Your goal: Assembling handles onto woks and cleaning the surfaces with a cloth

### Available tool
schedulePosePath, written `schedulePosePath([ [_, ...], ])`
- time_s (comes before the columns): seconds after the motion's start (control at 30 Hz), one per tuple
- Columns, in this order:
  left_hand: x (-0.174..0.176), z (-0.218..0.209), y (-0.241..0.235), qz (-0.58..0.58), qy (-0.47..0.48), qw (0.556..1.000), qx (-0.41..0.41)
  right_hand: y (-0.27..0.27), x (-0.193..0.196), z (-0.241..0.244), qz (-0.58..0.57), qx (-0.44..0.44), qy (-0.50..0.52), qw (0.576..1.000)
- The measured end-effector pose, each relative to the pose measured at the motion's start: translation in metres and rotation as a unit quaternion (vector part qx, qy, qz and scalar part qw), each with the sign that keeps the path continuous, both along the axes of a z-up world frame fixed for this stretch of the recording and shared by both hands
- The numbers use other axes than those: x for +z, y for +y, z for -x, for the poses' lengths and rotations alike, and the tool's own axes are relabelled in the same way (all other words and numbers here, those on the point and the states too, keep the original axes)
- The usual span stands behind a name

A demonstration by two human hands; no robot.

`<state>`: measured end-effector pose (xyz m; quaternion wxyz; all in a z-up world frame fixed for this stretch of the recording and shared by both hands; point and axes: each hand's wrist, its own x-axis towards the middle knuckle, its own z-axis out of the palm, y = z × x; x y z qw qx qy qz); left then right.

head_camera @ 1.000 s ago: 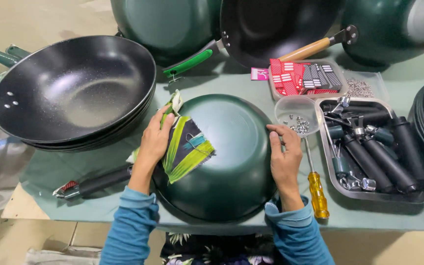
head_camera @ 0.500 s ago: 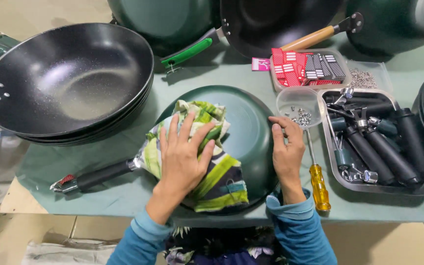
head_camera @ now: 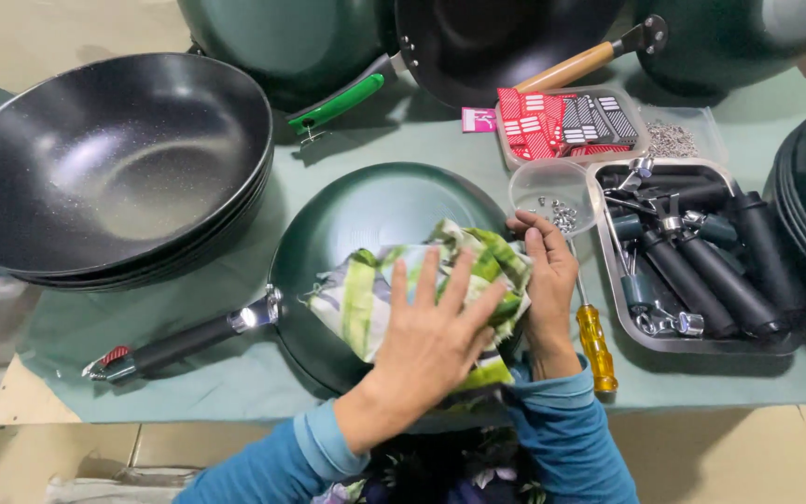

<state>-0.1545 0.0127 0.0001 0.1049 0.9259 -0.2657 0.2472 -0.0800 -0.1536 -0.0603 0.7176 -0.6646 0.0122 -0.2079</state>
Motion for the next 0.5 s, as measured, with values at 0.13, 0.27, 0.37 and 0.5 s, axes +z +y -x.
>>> schedulePosePath([
  [0.13, -0.009, -0.007, -0.016, -0.043, -0.015, 0.998, -0.051, -0.004, 0.016, 0.004, -0.138, 0.051, 0.056, 0.987],
  [0.27, -0.022, -0.066, -0.018, -0.079, 0.01, 0.996, -0.045, -0.005, -0.012, -0.01, -0.158, 0.002, 0.027, 0.987],
  [0.37, -0.019, -0.118, -0.019, -0.096, 0.093, 0.991, -0.001, -0.005, -0.009, -0.011, -0.131, -0.018, 0.033, 0.991],
  [0.5, -0.017, -0.174, -0.014, -0.109, 0.177, 0.976, 0.073, 0.005, 0.003, -0.005, -0.108, -0.032, 0.027, 0.993],
])
